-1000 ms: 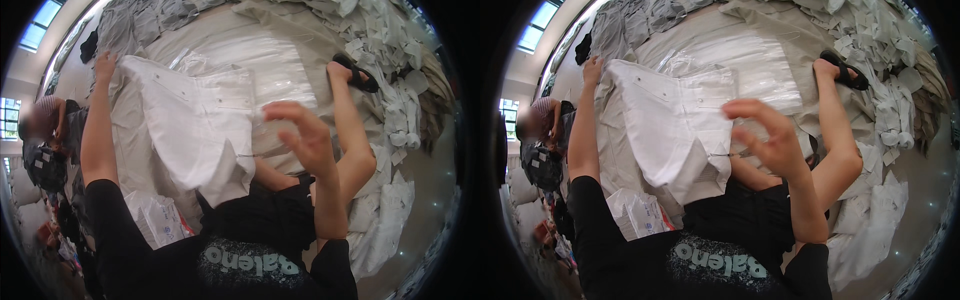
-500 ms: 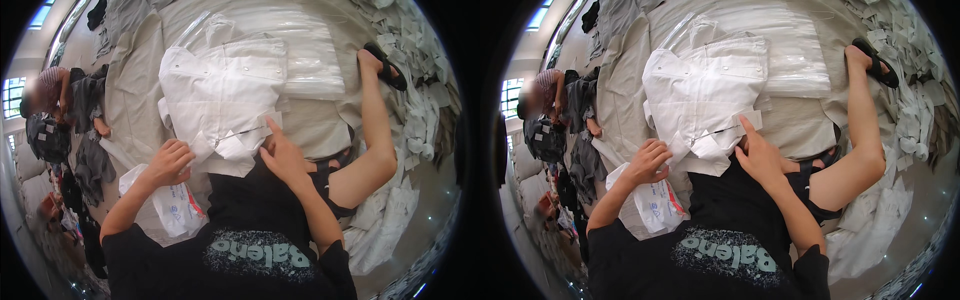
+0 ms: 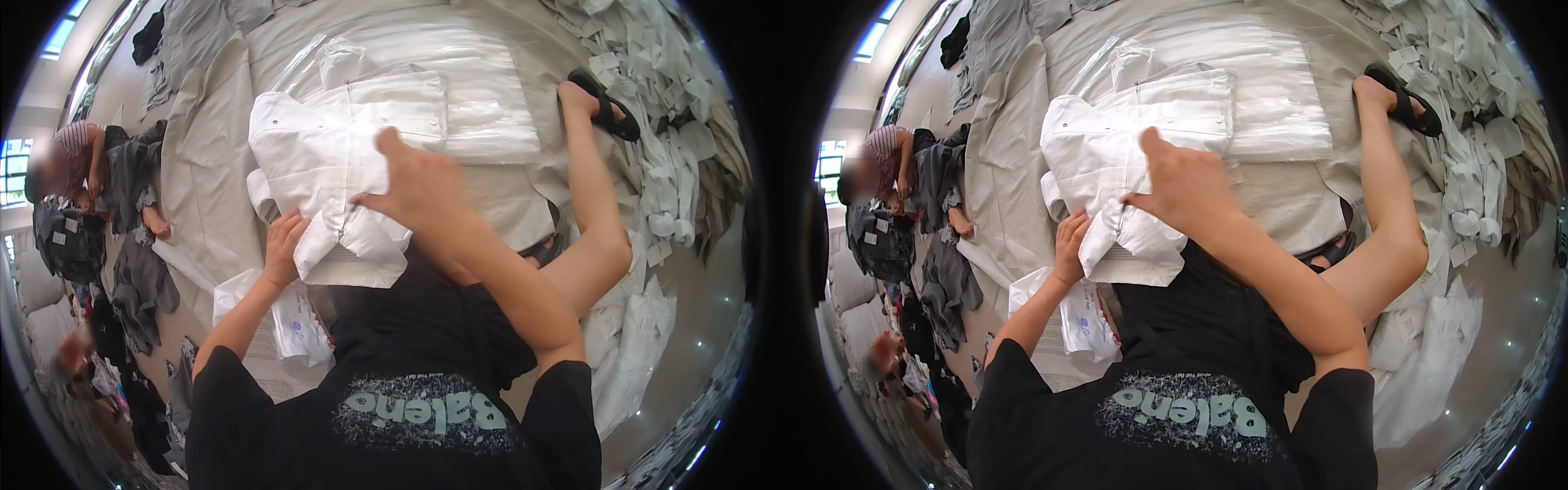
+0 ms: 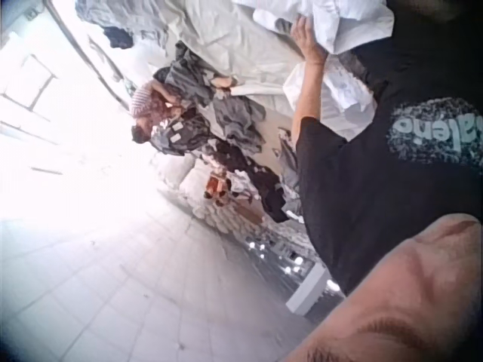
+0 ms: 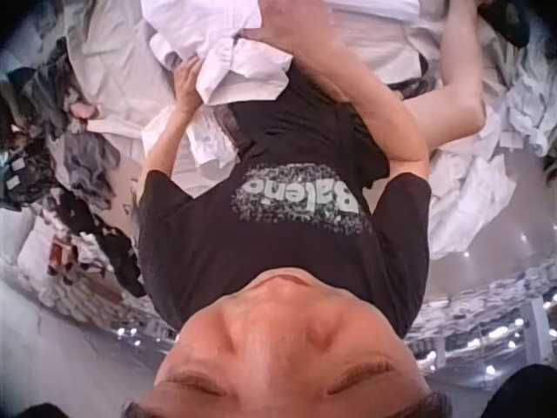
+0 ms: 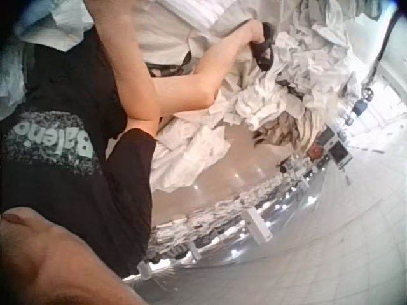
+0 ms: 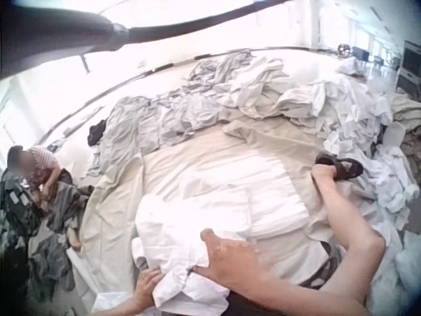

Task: The person folds white shirts and places them into clear plastic bags. They repeat this process for multiple shirts, stacking the packaged items to the side.

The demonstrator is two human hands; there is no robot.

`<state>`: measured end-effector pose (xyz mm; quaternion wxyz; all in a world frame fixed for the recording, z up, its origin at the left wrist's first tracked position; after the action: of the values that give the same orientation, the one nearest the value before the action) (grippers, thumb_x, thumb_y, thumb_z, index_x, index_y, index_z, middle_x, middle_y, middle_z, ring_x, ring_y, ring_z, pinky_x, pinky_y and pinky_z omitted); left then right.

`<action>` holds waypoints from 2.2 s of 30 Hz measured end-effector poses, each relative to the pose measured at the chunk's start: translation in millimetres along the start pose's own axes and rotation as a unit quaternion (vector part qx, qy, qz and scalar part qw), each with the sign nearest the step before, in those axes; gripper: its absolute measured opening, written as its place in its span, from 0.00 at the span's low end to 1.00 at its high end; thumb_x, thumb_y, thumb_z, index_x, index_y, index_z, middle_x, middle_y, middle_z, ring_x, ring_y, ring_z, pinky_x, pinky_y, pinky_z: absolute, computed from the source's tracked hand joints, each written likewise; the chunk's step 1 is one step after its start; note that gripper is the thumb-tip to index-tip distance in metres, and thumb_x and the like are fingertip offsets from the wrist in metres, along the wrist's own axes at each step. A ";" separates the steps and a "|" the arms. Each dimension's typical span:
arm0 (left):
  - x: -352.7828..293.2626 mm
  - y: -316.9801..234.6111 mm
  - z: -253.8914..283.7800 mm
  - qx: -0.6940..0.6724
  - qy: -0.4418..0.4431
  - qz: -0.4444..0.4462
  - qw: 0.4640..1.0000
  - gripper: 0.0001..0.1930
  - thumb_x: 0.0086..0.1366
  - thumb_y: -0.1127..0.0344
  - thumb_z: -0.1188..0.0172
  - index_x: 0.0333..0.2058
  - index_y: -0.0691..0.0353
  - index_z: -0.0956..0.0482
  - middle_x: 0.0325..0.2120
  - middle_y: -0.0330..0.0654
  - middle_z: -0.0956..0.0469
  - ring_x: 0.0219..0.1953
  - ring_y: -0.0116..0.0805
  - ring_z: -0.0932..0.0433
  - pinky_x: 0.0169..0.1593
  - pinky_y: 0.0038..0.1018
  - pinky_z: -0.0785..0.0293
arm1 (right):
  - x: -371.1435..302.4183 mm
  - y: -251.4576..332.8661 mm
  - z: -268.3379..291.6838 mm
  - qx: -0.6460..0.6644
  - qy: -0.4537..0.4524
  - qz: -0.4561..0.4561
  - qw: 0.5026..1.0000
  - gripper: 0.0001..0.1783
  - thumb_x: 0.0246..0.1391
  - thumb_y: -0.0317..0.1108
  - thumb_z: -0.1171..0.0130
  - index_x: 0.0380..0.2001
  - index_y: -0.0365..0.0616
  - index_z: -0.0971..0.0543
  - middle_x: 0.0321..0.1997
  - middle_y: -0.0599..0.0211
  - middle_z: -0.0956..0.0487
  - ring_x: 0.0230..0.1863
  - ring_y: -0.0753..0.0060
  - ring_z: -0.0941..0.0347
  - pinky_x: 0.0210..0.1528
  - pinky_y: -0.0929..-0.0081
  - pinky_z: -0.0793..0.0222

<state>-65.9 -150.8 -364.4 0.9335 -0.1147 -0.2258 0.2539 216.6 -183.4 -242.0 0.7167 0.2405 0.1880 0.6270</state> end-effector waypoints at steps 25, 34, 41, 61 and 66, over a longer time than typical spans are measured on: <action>239.4 47.7 237.9 0.004 -0.334 0.015 0.942 0.09 0.75 0.73 0.43 0.50 0.64 0.17 0.39 0.51 0.17 0.38 0.43 0.16 0.45 0.33 0.23 | 71.6 -55.6 94.4 0.366 -0.184 0.070 0.909 0.10 0.66 0.28 0.41 0.46 0.38 0.15 0.35 0.72 0.16 0.35 0.82 0.28 0.40 0.74 0.30; 365.8 27.0 323.5 -0.172 0.004 0.088 0.981 0.20 0.82 0.50 0.44 0.51 0.63 0.17 0.32 0.29 0.20 0.34 0.21 0.25 0.40 0.22 0.28 | 85.4 5.4 331.5 0.089 -0.072 0.106 0.988 0.21 0.64 0.43 0.30 0.54 0.44 0.19 0.45 0.74 0.15 0.43 0.78 0.19 0.47 0.75 0.25; 338.9 -56.7 247.5 0.053 -0.237 -0.041 0.969 0.11 0.79 0.58 0.43 0.39 0.57 0.20 0.31 0.53 0.19 0.32 0.50 0.19 0.40 0.40 0.23 | 53.6 -121.2 308.3 -0.178 -0.055 -0.058 0.981 0.16 0.60 0.38 0.29 0.49 0.43 0.14 0.42 0.62 0.13 0.46 0.69 0.17 0.48 0.65 0.23; 421.4 73.0 -32.6 0.026 0.103 0.121 0.987 0.25 0.68 0.41 0.35 0.48 0.57 0.16 0.36 0.51 0.13 0.42 0.54 0.14 0.47 0.47 0.20 | 91.7 -284.2 149.9 0.076 -0.157 -0.033 0.984 0.25 0.65 0.41 0.34 0.63 0.51 0.19 0.48 0.60 0.12 0.45 0.63 0.17 0.52 0.64 0.22; 228.9 219.5 -140.7 0.012 0.112 0.331 0.937 0.41 0.61 0.42 0.26 0.61 0.70 0.24 0.58 0.62 0.21 0.61 0.59 0.21 0.63 0.47 0.25 | -0.9 -344.8 -20.2 -0.232 0.080 -0.135 0.960 0.24 0.65 0.41 0.39 0.63 0.56 0.18 0.76 0.52 0.30 0.75 0.45 0.33 0.75 0.37 0.41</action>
<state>85.0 141.1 -476.1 0.8174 -0.1989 -0.0664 0.5366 483.7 -215.8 -458.5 0.8132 -0.0110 0.1244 0.5684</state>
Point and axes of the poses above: each hand's wrist, its own x-axis towards the middle knuckle, its own z-axis out of the back of the hand, y = z × x, the point moved 10 cm from there along x, towards the middle knuckle
